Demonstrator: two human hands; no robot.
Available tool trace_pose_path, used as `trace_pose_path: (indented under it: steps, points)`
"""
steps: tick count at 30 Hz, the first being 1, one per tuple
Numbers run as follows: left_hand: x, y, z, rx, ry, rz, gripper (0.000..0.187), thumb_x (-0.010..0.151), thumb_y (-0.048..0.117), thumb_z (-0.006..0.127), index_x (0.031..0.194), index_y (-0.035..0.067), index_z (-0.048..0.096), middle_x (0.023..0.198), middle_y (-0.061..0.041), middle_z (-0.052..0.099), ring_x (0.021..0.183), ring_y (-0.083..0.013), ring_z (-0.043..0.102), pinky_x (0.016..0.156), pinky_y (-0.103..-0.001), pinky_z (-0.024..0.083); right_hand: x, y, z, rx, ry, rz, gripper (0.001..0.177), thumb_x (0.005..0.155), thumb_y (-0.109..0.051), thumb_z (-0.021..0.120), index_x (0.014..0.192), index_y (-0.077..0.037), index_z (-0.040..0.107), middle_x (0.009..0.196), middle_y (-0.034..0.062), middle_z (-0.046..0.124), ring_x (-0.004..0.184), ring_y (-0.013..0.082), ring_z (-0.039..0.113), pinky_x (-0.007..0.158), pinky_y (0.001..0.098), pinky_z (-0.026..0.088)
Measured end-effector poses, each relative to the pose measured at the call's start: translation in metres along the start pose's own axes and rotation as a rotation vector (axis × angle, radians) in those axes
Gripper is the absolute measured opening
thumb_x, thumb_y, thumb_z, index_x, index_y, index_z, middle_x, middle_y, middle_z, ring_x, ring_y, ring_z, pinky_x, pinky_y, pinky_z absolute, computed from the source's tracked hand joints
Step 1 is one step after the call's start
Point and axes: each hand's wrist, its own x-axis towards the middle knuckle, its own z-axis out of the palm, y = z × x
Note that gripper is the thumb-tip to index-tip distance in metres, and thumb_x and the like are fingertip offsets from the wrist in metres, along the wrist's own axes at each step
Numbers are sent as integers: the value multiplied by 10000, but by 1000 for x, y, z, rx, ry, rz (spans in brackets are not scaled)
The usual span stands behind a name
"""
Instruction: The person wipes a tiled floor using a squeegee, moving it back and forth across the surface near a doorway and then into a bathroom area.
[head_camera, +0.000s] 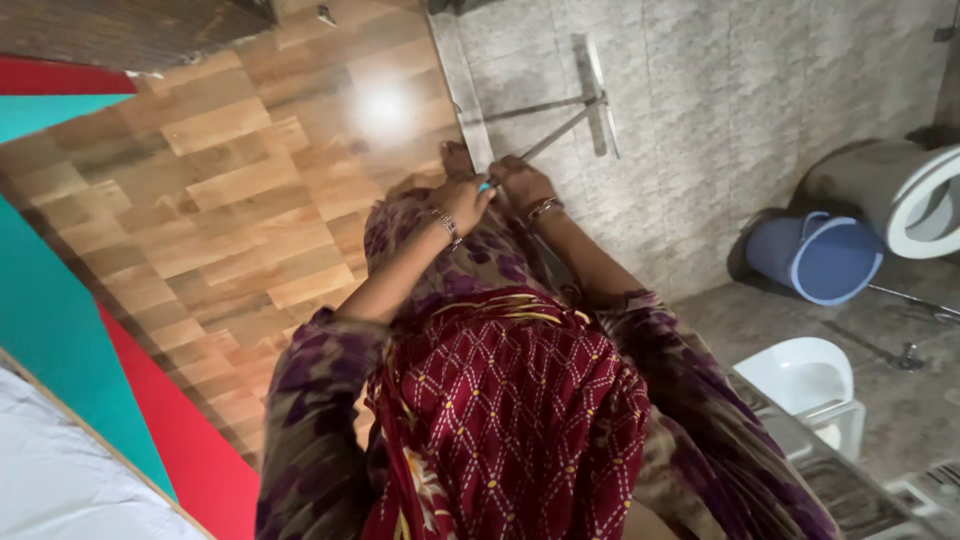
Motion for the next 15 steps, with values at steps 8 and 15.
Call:
trace_pose_path:
  steps: [8, 15]
  points:
    - [129, 86, 96, 43, -357, -5, 416, 1069, 385, 485, 1299, 51, 578, 995, -191, 734, 938, -369, 708, 810, -508, 553, -44, 127, -20, 110, 44, 331, 205, 952, -39, 540, 1108, -129, 637, 1197, 100, 659, 1011, 371, 677, 835, 461, 566]
    - [139, 118, 112, 91, -399, -11, 376, 1030, 399, 527, 1216, 92, 639, 1079, -160, 731, 1037, -341, 707, 861, -472, 569, -67, 153, -13, 117, 62, 419, 242, 914, -34, 556, 1126, -129, 623, 1247, 120, 657, 975, 422, 676, 784, 499, 555]
